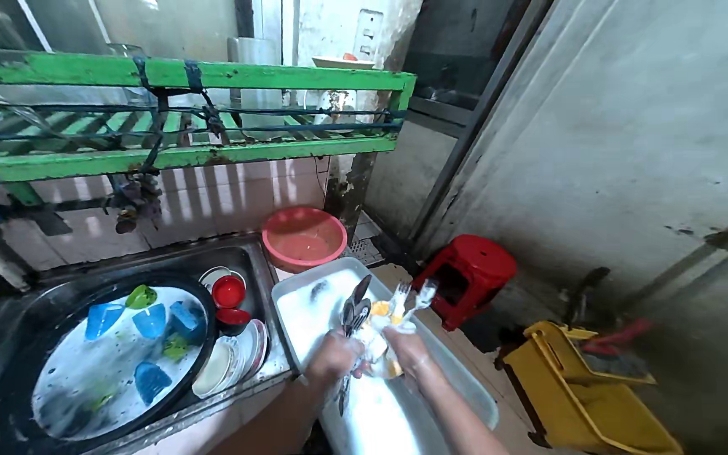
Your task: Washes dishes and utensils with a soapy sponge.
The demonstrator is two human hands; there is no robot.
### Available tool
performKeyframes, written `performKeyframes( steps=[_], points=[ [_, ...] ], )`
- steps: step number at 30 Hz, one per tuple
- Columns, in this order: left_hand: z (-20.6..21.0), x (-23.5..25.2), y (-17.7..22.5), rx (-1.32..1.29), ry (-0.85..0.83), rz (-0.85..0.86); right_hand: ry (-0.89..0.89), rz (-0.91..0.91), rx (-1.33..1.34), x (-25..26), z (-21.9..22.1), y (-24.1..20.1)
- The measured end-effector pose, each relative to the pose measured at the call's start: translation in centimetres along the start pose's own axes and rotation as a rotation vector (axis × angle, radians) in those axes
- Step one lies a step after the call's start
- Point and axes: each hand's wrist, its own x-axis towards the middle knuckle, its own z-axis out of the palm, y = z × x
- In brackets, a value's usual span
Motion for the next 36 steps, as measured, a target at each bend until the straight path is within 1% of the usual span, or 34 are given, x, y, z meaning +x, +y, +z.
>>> performKeyframes(
  steps=[2,4,5,6,8,10,12,14,15,16,18,20,22,24,25,26,27,29,30,31,32,34,36],
  points=[
    [-0.2,0.0,-0.1,-0.026,0.002,0.012,-0.003,0.004,-0.047,0.7,-0.5,-0.3],
    [-0.3,-0.2,0.0,-0.132,0.038,0.059,-0.001,-0.008,-0.045,1.2,-2.1,-1.5],
    [-0.5,-0.1,0.2,-0.200,0.053,0.086,-0.039,0.009,-0.061,1.5,-3.3,-2.1],
    [-0.6,0.0,0.3,-0.253,0.059,0.124,-0.128,0.054,-0.104,1.6,-4.5,-2.6],
    [-0.6,-0.4,0.5,-0.269,0.007,0.162,-0.375,0.143,-0.209,1.5,-5.7,-2.4],
    [-0.2,-1.3,0.9,-0.152,-0.086,0.107,-0.594,0.190,-0.282,0.7,-4.9,-2.2],
    [-0.3,-1.6,1.2,-0.026,-0.161,0.032,-0.780,0.196,-0.270,-0.3,-3.4,-1.7],
    [-0.6,-1.4,1.2,-0.015,-0.154,-0.002,-0.848,0.178,-0.256,-0.6,-2.2,-0.7],
    [-0.7,-1.2,1.2,-0.053,-0.135,-0.006,-0.848,0.182,-0.320,-0.6,-1.8,-0.2],
    [-0.6,-1.1,1.4,-0.119,-0.116,-0.003,-0.844,0.187,-0.445,-0.7,-1.5,-0.1],
    [-0.7,-0.7,1.6,-0.315,-0.064,0.035,-0.853,0.215,-0.763,-0.9,-1.3,-0.1],
    [-1.3,0.1,1.6,-0.513,-0.003,0.105,-0.860,0.222,-0.943,-0.9,-1.9,0.3],
    [-2.2,0.9,1.7,-0.614,0.063,0.141,-0.781,0.178,-1.028,0.2,-3.3,1.3],
    [-2.5,1.3,1.7,-0.557,0.106,0.052,-0.609,0.128,-1.058,1.4,-4.2,2.3],
    [-2.5,1.4,1.5,-0.493,0.093,-0.008,-0.517,0.100,-1.051,1.7,-4.4,2.4],
    [-2.3,1.5,1.3,-0.437,0.067,-0.061,-0.417,0.068,-0.990,1.8,-4.4,2.3],
    [-2.0,1.7,1.2,-0.397,0.043,-0.098,-0.307,0.031,-0.846,1.7,-4.4,1.8],
    [-1.8,1.8,1.1,-0.304,-0.023,-0.122,-0.101,-0.025,-0.390,0.9,-3.9,0.1],
    [-1.9,1.7,1.2,-0.216,-0.076,-0.124,-0.055,-0.050,-0.187,0.4,-3.5,-0.9],
    [-2.0,1.5,1.3,-0.111,-0.141,-0.125,-0.055,-0.072,-0.043,0.0,-3.1,-1.8],
    [-2.1,1.3,1.5,-0.014,-0.214,-0.126,-0.092,-0.100,0.018,-0.2,-2.9,-2.5],
    [-1.8,1.0,1.7,0.087,-0.322,-0.151,-0.149,-0.153,-0.053,0.2,-2.5,-3.2],
    [-1.7,1.3,1.3,0.076,-0.344,-0.177,-0.092,-0.169,-0.136,0.7,-2.4,-3.7]
  ],
)
